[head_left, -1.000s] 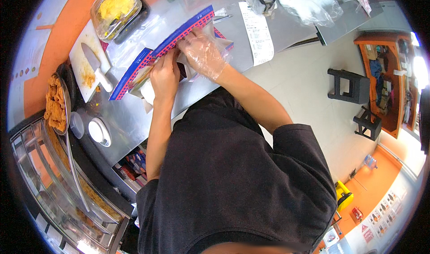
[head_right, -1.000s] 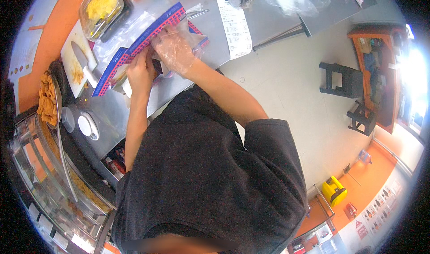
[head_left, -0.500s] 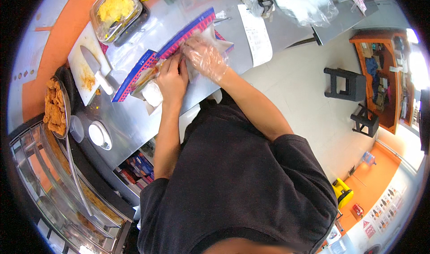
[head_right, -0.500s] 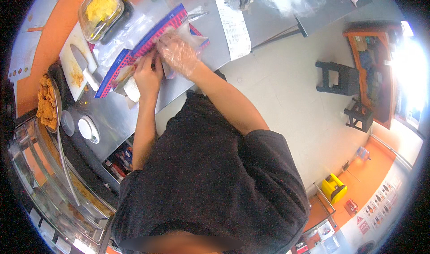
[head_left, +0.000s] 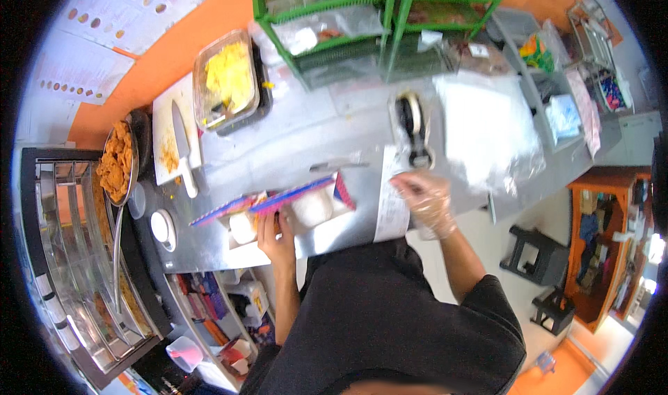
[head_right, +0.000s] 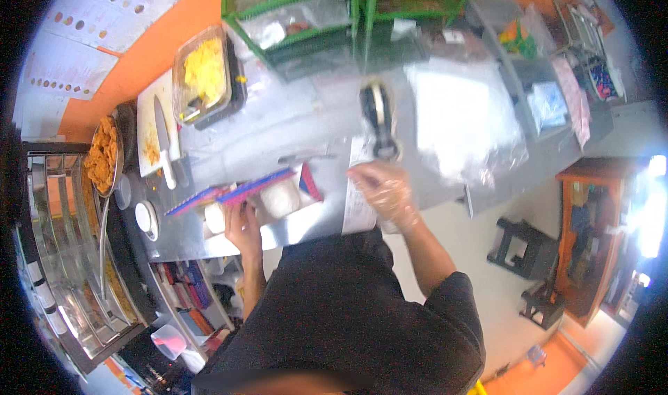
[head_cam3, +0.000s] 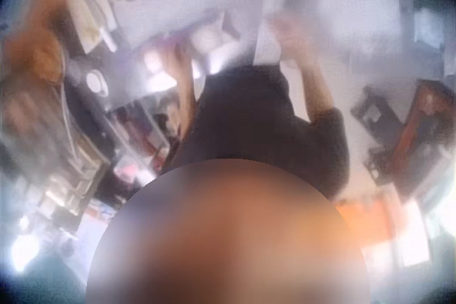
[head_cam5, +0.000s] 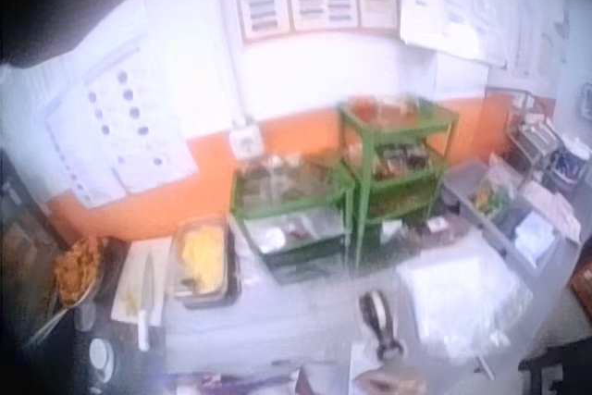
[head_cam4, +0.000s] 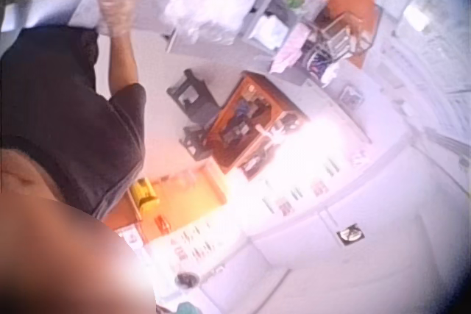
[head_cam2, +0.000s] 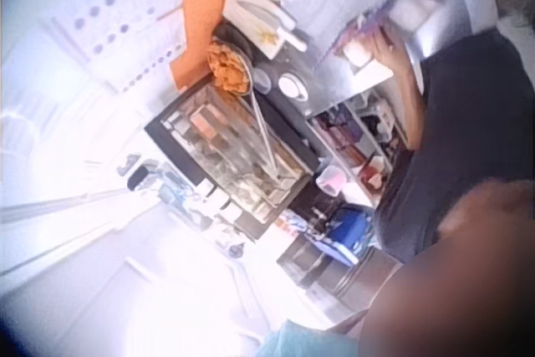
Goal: The person assembles two bento boxes by placing steamed buns, fried chicken, and scrambled eggs into compartmentalized containers. They then close the boxes, place them into a plastic bag, and attach a receipt to the bag.
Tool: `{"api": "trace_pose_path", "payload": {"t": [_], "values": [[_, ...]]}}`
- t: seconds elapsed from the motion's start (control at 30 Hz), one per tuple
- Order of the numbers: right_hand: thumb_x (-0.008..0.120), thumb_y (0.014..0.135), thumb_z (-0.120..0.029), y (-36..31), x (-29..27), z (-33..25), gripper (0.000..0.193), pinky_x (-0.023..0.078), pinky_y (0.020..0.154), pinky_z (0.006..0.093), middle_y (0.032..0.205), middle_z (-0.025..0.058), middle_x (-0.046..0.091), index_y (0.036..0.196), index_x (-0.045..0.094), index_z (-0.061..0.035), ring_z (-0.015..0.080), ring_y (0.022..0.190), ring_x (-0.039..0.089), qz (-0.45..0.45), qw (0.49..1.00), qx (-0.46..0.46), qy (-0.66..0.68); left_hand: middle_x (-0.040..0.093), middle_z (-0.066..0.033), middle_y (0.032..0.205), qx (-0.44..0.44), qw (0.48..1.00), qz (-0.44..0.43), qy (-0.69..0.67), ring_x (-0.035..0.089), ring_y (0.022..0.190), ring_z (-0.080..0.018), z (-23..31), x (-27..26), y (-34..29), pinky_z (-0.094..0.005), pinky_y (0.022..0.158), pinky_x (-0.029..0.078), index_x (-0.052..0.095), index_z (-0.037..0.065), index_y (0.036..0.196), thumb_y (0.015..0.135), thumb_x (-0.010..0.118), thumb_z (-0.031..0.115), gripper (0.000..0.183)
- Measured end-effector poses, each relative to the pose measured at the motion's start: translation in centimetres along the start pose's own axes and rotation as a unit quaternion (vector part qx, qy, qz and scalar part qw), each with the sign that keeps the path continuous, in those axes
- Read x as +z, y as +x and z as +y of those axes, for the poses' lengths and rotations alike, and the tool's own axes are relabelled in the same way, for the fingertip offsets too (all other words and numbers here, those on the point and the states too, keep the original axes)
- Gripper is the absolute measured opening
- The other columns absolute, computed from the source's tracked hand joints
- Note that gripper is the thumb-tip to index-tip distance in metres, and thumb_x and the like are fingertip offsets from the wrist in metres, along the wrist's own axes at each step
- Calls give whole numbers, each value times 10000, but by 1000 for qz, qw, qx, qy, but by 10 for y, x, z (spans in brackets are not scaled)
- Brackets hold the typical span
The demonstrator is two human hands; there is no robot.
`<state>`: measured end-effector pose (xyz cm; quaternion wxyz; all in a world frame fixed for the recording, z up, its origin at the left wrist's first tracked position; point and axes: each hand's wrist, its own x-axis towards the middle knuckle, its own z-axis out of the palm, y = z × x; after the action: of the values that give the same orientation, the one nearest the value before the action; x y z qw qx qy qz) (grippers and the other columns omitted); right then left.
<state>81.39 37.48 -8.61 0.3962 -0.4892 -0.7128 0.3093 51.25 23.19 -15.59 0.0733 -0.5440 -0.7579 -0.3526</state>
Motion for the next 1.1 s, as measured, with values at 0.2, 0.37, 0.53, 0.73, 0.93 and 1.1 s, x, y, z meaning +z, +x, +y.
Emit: {"api": "trace_pose_path", "payload": {"t": [0.2, 0.37, 0.53, 0.73, 0.93, 1.1], "values": [[734, 946, -249, 193, -111, 51, 217, 531, 703, 349, 883, 133, 748, 948, 749, -32, 228, 768, 692, 66, 990, -99, -76, 670, -246, 1278, -209, 968, 39, -137, 714, 1066, -334, 42, 20, -17, -385, 867, 592, 693, -57, 1198, 899, 724, -8, 304], [685, 1002, -159, 275, -67, 26, 175, 545, 816, 310, 1015, 72, 730, 1085, 731, -12, 163, 911, 676, 18, 991, -129, -33, 664, -200, 1348, -209, 976, 66, 15, 697, 1173, -311, 63, 11, -19, -379, 978, 558, 711, -4, 1211, 883, 732, 31, 330], [726, 963, -64, 257, 1, 0, 99, 470, 707, 238, 900, 32, 641, 1016, 713, 19, 97, 793, 568, -165, 959, -215, 84, 668, -189, 1343, -273, 958, 58, -59, 688, 1175, -336, 71, -2, -18, -388, 994, 547, 718, -1, 1193, 887, 731, 51, 310], [769, 899, -102, 244, 63, -78, 159, 417, 605, 294, 744, 61, 595, 869, 677, 24, 151, 645, 505, -285, 904, -319, -23, 758, -155, 1070, -265, 957, 82, -85, 720, 981, -300, 53, -23, -24, -379, 857, 568, 754, -16, 1050, 941, 706, 71, 148], [755, 874, -191, 251, 203, -183, 239, 519, 768, 450, 926, 167, 676, 1008, 693, -4, 336, 836, 664, -331, 803, -496, 6, 765, -138, 953, -362, 906, 153, -161, 723, 845, -224, 4, -60, -45, -333, 765, 562, 762, -17, 987, 967, 697, 81, 119], [695, 928, -255, 247, 382, -300, 406, 516, 973, 461, 1130, 220, 703, 1258, 649, -22, 382, 1092, 662, -339, 741, -574, -85, 764, -136, 915, -394, 887, 198, -135, 718, 822, -197, -79, -109, -77, -322, 763, 554, 768, -27, 958, 989, 672, 104, 166]]}}
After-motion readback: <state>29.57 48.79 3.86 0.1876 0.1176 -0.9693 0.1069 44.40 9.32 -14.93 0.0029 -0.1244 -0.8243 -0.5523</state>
